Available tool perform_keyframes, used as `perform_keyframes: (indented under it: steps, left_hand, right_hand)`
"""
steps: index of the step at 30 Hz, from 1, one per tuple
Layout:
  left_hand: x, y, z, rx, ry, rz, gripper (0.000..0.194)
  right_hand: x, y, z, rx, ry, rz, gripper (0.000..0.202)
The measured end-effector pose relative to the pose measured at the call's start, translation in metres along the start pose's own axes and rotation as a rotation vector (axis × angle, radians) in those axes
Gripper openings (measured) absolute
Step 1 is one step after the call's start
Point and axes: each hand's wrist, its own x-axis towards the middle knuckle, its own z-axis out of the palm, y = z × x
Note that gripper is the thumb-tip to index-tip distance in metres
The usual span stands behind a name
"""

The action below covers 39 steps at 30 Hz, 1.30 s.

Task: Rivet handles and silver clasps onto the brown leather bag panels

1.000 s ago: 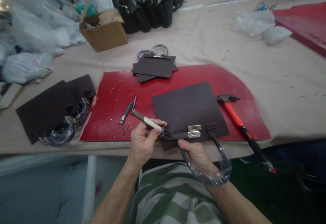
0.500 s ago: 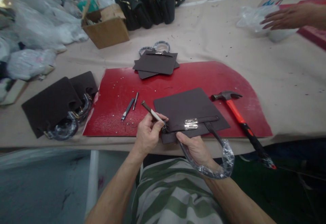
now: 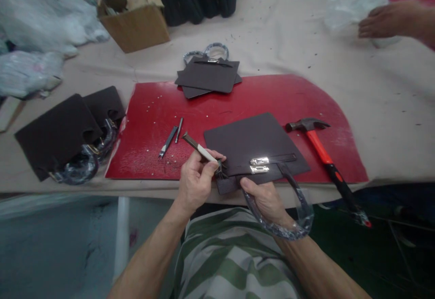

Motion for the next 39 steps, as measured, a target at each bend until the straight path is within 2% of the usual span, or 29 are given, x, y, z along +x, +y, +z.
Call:
perform_keyframes:
  steps: [6, 11, 15, 19, 26, 28, 30, 32, 33, 34, 35, 38, 39]
  left_hand:
    - [-0.007, -0.003, 0.001, 0.127, 0.013, 0.072, 0.014]
    - [0.002, -0.007, 0.001, 0.241, -0.005, 0.153, 0.014]
    - [0.016, -0.013, 0.000, 0.310, -0.030, 0.156, 0.016]
    - [0.022, -0.024, 0.000, 0.397, -0.061, 0.207, 0.018]
    - [0.013, -0.044, 0.006, 0.458, -0.091, 0.457, 0.018]
    - [0.011, -0.046, 0.007, 0.474, -0.094, 0.487, 0.019]
    - [0.011, -0.047, 0.008, 0.485, -0.091, 0.498, 0.019]
    - [0.010, -0.046, 0.009, 0.483, -0.085, 0.492, 0.020]
    - [0.010, -0.046, 0.009, 0.481, -0.082, 0.486, 0.019]
    - [0.010, -0.046, 0.009, 0.478, -0.080, 0.477, 0.019]
    - [0.010, -0.046, 0.010, 0.476, -0.077, 0.468, 0.019]
    - [0.010, -0.046, 0.010, 0.476, -0.072, 0.448, 0.018]
    - [0.010, -0.046, 0.010, 0.476, -0.071, 0.447, 0.019]
  right_hand:
    - [0.001, 0.003, 0.001, -0.049, -0.005, -0.069, 0.055]
    - [0.008, -0.005, 0.009, -0.056, 0.044, -0.081, 0.057]
    - [0.016, -0.007, 0.009, -0.090, 0.080, 0.018, 0.054]
    - [0.018, -0.001, -0.002, -0.117, 0.051, 0.173, 0.047]
    - [-0.004, 0.009, -0.038, -0.259, 0.115, 0.199, 0.047]
    - [-0.013, 0.008, -0.053, -0.376, 0.086, 0.206, 0.044]
    - [-0.024, -0.003, -0.071, -0.633, -0.020, 0.207, 0.035]
    - [-0.033, -0.024, -0.089, -0.966, -0.124, 0.212, 0.029]
    - [-0.036, -0.037, -0.099, -1.116, -0.135, 0.207, 0.029]
    - [-0.038, -0.051, -0.108, -1.241, -0.097, 0.175, 0.029]
    - [-0.039, -0.066, -0.116, -1.347, -0.006, 0.114, 0.028]
    - [-0.029, -0.098, -0.135, -1.641, 0.370, -0.171, 0.029]
    - [-0.022, -0.104, -0.140, -1.735, 0.454, -0.237, 0.031]
